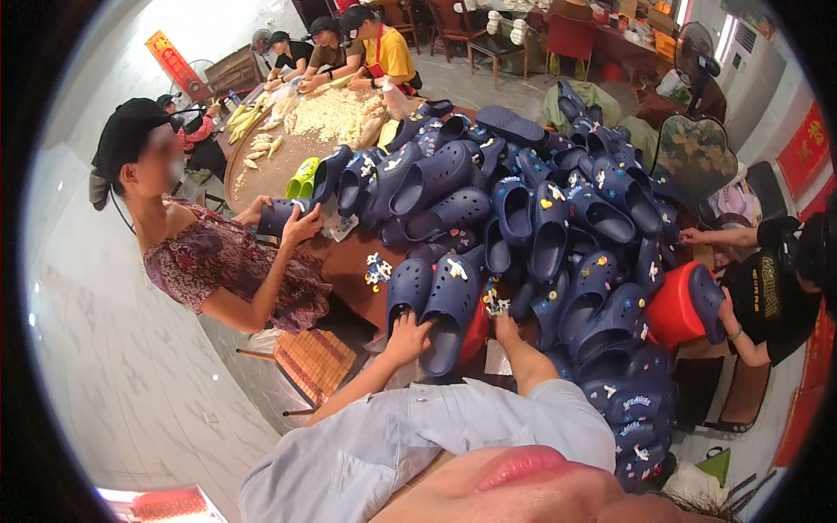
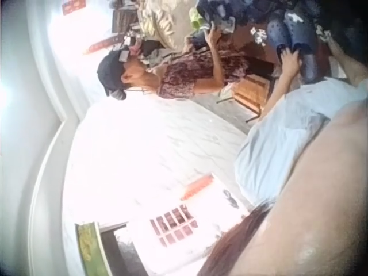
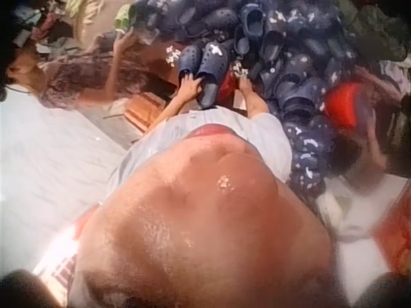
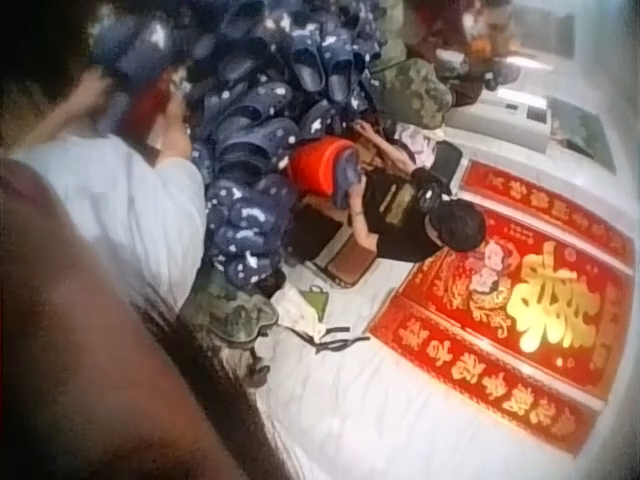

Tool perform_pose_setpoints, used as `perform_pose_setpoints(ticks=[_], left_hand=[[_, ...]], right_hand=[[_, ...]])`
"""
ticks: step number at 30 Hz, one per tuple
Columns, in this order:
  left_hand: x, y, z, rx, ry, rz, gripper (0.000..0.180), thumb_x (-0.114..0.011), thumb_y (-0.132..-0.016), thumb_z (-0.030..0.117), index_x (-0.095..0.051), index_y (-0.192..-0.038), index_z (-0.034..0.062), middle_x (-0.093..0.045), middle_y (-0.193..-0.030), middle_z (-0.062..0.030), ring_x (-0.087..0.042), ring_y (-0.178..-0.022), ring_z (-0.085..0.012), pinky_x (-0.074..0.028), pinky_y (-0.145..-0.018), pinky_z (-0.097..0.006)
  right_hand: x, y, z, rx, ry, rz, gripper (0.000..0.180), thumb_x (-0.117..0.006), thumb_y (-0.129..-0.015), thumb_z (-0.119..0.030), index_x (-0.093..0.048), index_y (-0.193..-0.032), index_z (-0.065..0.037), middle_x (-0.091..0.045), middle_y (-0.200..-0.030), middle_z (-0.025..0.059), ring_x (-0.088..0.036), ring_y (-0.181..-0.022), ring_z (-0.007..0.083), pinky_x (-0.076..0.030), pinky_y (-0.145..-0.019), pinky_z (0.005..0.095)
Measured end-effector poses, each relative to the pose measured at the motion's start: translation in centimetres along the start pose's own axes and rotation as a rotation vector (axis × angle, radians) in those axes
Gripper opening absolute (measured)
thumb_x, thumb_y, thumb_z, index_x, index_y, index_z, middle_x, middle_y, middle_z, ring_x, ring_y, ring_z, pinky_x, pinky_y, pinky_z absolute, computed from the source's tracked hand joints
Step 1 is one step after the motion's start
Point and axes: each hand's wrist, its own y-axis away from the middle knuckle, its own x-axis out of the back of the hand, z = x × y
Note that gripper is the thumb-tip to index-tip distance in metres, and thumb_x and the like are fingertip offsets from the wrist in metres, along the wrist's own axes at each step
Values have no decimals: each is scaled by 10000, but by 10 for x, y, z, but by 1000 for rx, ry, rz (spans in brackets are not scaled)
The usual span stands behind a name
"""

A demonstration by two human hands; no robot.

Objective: Attaching decorative charms into the holes of clog-style shoes.

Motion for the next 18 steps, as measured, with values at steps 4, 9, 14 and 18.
perform_pose_setpoints(ticks=[4, 9, 14, 18], left_hand=[[-1, -4, 1, -35, -21, 58, 514, -585, -745, 207, -545, -1256, 171, -454, -1156, -309, -424, -1128, -491, -380, -919, -531], [-6, -2, -3, -7, -2, 29, 494, -579, -742, 207, -557, -1234, 167, -464, -1115, -287, -444, -1089, -464, -383, -905, -532], [-6, -2, 0, -33, 8, 81, 500, -574, -746, 202, -557, -1245, 179, -464, -1122, -282, -442, -1098, -450, -383, -897, -526], [-4, -5, -1, -32, 27, 77, 505, -584, -746, 207, -561, -1250, 189, -472, -1112, -269, -456, -1081, -437, -393, -883, -514]], right_hand=[[-9, -15, 12, 68, 21, -36, 367, -428, -899, -284, -495, -1115, 4, -572, -1038, 328, -563, -963, 497, -437, -862, 553], [7, -10, -9, -1, -53, 39, 342, -469, -877, -256, -555, -1081, 5, -575, -1093, 293, -568, -1006, 444, -443, -861, 519], [26, -7, -16, 77, -215, 252, 189, -627, -780, -201, -658, -856, -30, -658, -787, 177, -645, -669, 369, -529, -621, 424], [46, 5, -33, -238, -1024, 85, 88, -643, -813, -172, -646, -826, -85, -596, -700, 19, -578, -564, 139, -473, -458, 240]])
